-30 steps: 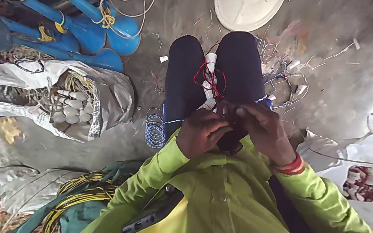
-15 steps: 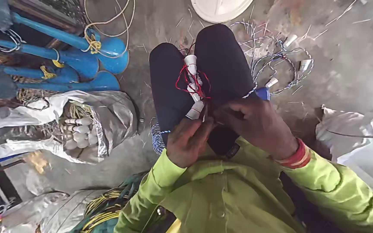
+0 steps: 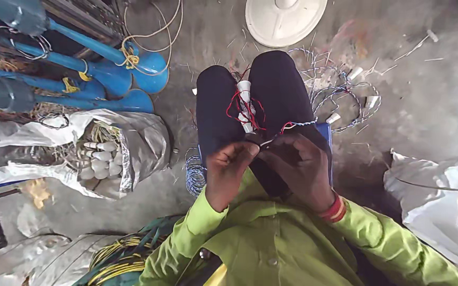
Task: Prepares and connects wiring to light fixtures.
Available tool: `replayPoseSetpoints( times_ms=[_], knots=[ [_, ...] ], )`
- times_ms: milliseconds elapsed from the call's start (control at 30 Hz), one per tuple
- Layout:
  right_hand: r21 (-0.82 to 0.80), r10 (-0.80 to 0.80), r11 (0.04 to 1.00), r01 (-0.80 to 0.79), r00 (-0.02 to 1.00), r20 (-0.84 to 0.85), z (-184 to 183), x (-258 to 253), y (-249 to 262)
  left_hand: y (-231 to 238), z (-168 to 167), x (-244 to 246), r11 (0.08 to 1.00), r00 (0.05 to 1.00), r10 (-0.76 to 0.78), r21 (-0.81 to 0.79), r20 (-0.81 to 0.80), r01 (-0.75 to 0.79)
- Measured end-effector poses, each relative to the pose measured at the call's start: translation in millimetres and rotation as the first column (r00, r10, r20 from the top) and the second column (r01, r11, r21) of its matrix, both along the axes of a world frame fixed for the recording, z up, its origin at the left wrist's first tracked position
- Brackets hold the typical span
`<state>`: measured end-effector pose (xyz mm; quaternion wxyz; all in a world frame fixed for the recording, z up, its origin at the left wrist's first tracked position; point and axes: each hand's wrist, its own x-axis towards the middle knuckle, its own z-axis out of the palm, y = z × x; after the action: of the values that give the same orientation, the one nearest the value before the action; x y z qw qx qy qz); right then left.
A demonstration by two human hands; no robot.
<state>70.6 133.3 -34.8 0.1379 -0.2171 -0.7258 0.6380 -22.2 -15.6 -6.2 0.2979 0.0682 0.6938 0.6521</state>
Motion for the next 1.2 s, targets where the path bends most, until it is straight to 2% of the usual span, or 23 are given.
replayPoseSetpoints(
  times_ms=[67, 133, 200, 300, 367, 467, 600, 700, 933, 1000, 1067, 1200],
  knots=[
    [-0.319, -0.022, 0.948, 0.021, 1.000, 0.001, 1, -2, -3, 1, -1, 3, 1.000, 1.000, 0.006, 0.014, 0.021, -0.007],
    [-0.447, -0.050, 0.894, 0.041, 0.999, -0.008, 1, -2, -7, 3, -6, 8, 1.000, 0.999, -0.007, 0.009, -0.048, 0.007],
    [-0.430, -0.089, 0.899, 0.081, 0.996, 0.002, 1, -3, -10, 6, -11, 14, 1.000, 0.979, -0.007, -0.011, -0.206, 0.005],
    [-0.348, -0.132, 0.929, 0.128, 0.991, 0.012, -5, -6, -11, 10, -9, 16, 0.991, 0.889, -0.056, -0.135, -0.455, -0.007],
    [-0.371, -0.128, 0.920, 0.123, 0.992, 0.010, -6, -6, -8, 11, -5, 16, 0.984, 0.842, -0.103, -0.178, -0.530, 0.008],
    [-0.403, -0.102, 0.911, 0.085, 0.995, -0.022, -2, -4, -4, 10, -3, 13, 0.978, 0.817, -0.149, -0.206, -0.558, 0.037],
    [-0.374, -0.052, 0.927, 0.030, 0.997, -0.051, 3, 0, -2, 8, -3, 11, 0.978, 0.816, -0.154, -0.206, -0.558, 0.044],
    [-0.351, -0.063, 0.935, 0.047, 0.998, -0.032, 2, -1, -3, 7, -3, 11, 0.975, 0.826, -0.149, -0.218, -0.543, 0.033],
    [-0.258, -0.088, 0.962, 0.092, 0.996, 0.025, -5, -4, -5, 9, -3, 11, 0.968, 0.787, -0.192, -0.246, -0.587, 0.053],
    [-0.153, -0.064, 0.986, 0.071, 0.997, 0.052, -6, 0, -4, 7, -2, 5, 0.973, 0.837, -0.186, -0.217, -0.514, 0.083],
    [-0.054, -0.042, 0.998, 0.045, 0.998, 0.056, -5, 3, -2, 2, -2, 0, 0.982, 0.913, -0.163, -0.152, -0.375, 0.113],
    [0.047, 0.060, 0.997, -0.064, 0.995, 0.085, 3, 9, 9, -3, -1, -5, 0.981, 0.956, -0.160, -0.148, -0.247, 0.126]
  ],
)
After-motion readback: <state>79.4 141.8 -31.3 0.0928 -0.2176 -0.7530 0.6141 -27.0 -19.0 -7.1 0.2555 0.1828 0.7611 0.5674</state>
